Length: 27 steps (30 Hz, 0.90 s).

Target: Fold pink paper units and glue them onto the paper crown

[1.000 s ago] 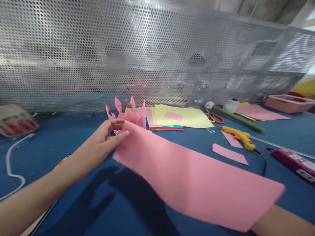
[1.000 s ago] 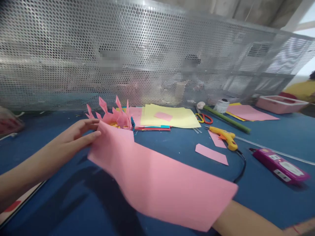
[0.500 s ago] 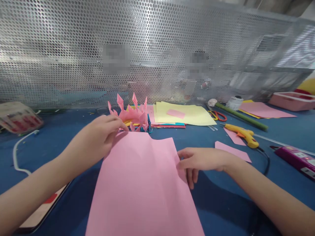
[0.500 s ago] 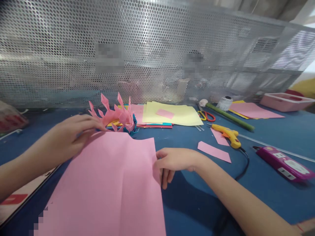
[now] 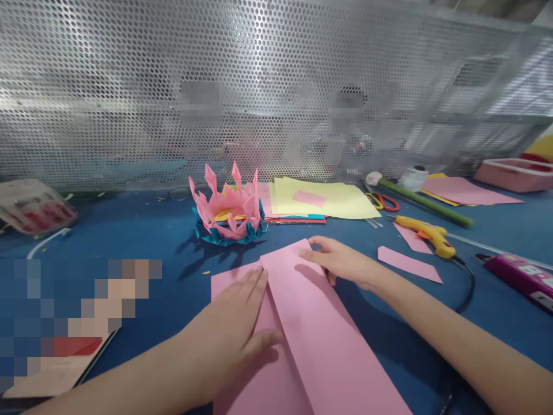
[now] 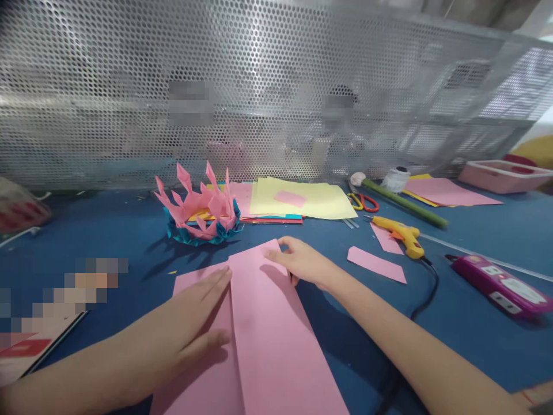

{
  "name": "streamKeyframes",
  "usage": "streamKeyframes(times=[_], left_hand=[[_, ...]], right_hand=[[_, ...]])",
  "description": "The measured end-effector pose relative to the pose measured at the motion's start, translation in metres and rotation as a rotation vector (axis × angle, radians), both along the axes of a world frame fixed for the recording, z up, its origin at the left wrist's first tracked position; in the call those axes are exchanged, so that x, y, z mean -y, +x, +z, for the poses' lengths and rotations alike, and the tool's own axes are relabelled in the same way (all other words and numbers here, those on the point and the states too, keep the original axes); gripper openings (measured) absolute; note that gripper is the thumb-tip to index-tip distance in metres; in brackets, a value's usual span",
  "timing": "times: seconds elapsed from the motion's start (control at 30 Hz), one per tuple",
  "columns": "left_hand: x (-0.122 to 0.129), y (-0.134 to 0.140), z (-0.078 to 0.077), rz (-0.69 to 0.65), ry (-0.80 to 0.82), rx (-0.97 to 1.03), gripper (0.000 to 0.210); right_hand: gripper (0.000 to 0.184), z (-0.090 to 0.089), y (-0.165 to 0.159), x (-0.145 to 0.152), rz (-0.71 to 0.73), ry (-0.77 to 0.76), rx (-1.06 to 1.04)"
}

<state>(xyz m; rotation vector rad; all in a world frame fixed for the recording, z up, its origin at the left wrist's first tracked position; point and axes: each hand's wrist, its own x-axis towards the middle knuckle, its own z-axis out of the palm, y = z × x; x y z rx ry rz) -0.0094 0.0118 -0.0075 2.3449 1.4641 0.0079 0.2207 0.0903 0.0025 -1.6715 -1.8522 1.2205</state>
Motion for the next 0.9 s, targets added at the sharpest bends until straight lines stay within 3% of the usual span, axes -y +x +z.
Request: streamKeyframes(times=[0.23, 0.4, 0.6, 0.73, 0.9], left_hand=[[-0.013, 0.003, 0.011, -0.037, -0.125, -0.088, 0.092], [-0.013, 0.003, 0.021, -0.066, -0.144, -0.143, 0.088], [-0.023, 0.005, 0.033, -0.129, -0.043, -0.168, 0.077], [-0.04, 0.003, 0.031, -0.173, 0.006, -0.158, 0.06], [-0.053, -0.002, 0.022, -0.197, 0.018, -0.136, 0.082]], right_hand=[[0.029, -0.018, -0.003, -0.011, 0.008, 0.289, 0.019], [0.027, -0.021, -0.002, -0.013, 0.062, 0.266, 0.096], [0.027, -0.011, -0.002, 0.0, 0.079, 0.236, 0.182], [0.03, -0.012, -0.003, 0.002, 0.03, 0.304, 0.213], [0.029, -0.021, -0.003, -0.005, 0.011, 0.455, 0.236]])
